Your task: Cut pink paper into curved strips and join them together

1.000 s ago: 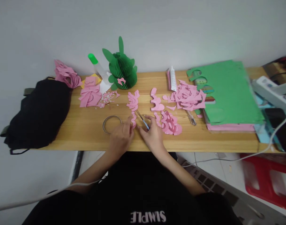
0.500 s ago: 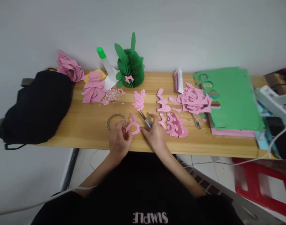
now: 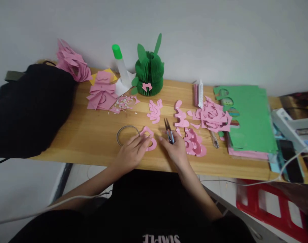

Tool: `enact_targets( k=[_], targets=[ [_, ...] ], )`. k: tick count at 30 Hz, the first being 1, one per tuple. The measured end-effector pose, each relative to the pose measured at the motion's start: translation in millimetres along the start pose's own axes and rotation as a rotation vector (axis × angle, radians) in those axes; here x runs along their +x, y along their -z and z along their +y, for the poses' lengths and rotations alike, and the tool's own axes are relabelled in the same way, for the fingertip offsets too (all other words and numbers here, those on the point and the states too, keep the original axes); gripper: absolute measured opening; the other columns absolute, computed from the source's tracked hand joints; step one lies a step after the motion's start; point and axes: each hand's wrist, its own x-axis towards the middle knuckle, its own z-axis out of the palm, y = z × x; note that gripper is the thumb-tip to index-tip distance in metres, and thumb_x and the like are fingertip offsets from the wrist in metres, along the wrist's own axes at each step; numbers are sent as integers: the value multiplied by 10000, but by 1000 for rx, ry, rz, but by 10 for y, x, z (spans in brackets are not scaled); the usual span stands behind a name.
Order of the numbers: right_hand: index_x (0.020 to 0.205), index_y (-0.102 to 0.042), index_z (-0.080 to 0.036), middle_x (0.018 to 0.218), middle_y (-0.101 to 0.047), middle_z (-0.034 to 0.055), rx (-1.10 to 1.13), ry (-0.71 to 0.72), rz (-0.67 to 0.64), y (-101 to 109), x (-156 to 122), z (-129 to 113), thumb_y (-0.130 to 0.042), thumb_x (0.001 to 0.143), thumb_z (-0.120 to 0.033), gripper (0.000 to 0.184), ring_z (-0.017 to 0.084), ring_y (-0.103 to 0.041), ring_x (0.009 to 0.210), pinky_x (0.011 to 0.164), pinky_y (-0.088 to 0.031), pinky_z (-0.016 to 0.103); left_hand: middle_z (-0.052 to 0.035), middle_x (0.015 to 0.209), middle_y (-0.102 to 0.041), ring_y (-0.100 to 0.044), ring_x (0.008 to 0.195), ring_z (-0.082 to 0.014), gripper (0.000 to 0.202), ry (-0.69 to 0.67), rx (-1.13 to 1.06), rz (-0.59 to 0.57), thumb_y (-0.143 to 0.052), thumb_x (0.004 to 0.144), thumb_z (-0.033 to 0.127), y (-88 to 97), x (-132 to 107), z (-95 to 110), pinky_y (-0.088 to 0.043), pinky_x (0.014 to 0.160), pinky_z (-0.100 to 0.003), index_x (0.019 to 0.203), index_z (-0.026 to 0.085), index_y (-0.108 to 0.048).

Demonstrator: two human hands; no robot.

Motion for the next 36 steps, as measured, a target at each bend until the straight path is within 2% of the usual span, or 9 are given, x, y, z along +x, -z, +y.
enact_targets(
  k=[4, 8, 14, 19, 23, 30, 36],
  targets=[
    [673, -615, -181, 576, -551, -34, 43, -66, -148, -53, 129, -96, -672, 672, -414, 240, 125, -477, 540, 555, -409, 263, -132, 1264, -671, -601, 1231, -249, 489, 30, -70, -63, -400, 879, 19, 1, -18, -24, -464, 1065, -394, 1332, 139, -542],
    [639, -599, -187, 561, -564, -34, -40, -54, -216, -140, 207, -145, -647, 693, -374, 201, 130, -491, 538, 546, -395, 255, -133, 1270, -667, -598, 1236, -257, 533, 41, -91, -59, -418, 817, 12, 11, -21, -51, -470, 1068, -416, 1321, 131, -546],
    [648, -609, -188, 576, -597, -21, -140, -49, -211, -176, 234, -182, -612, 725, -353, 182, 136, -507, 538, 550, -390, 257, -169, 1226, -685, -620, 1205, -275, 583, 0, -64, -2, -428, 780, 6, 33, 5, -73, -473, 1050, -433, 1358, 66, -475],
    [642, -606, -190, 572, -610, -15, -188, -64, -221, -171, 250, -239, -605, 731, -322, 159, 138, -514, 535, 551, -396, 261, -141, 1240, -684, -584, 1252, -259, 553, 28, -141, -1, -421, 794, 8, 16, -8, -64, -437, 1085, -418, 1328, 106, -523],
    [638, -602, -191, 563, -614, -11, -275, -37, -185, -188, 240, -233, -588, 746, -284, 144, 142, -526, 527, 556, -392, 267, -126, 1235, -689, -562, 1277, -245, 514, 31, -140, -34, -412, 819, 20, 7, -25, -64, -445, 1073, -404, 1302, 133, -548],
    [724, -641, -184, 657, -688, 42, -450, 23, -72, -245, 174, -189, -576, 781, -269, 121, 181, -600, 593, 598, -415, 287, -148, 1199, -703, -616, 1212, -247, 413, -51, 17, 25, -410, 855, 53, 34, 9, -63, -456, 1044, -383, 1237, 83, -565],
    [712, -622, -187, 589, -642, 4, -394, -27, -59, -243, 161, -200, -632, 739, -292, 109, 156, -560, 532, 542, -395, 265, -165, 1162, -715, -629, 1187, -258, 381, -81, 45, 29, -397, 865, 47, 21, 8, -54, -443, 1047, -400, 1203, 37, -571]
  ],
)
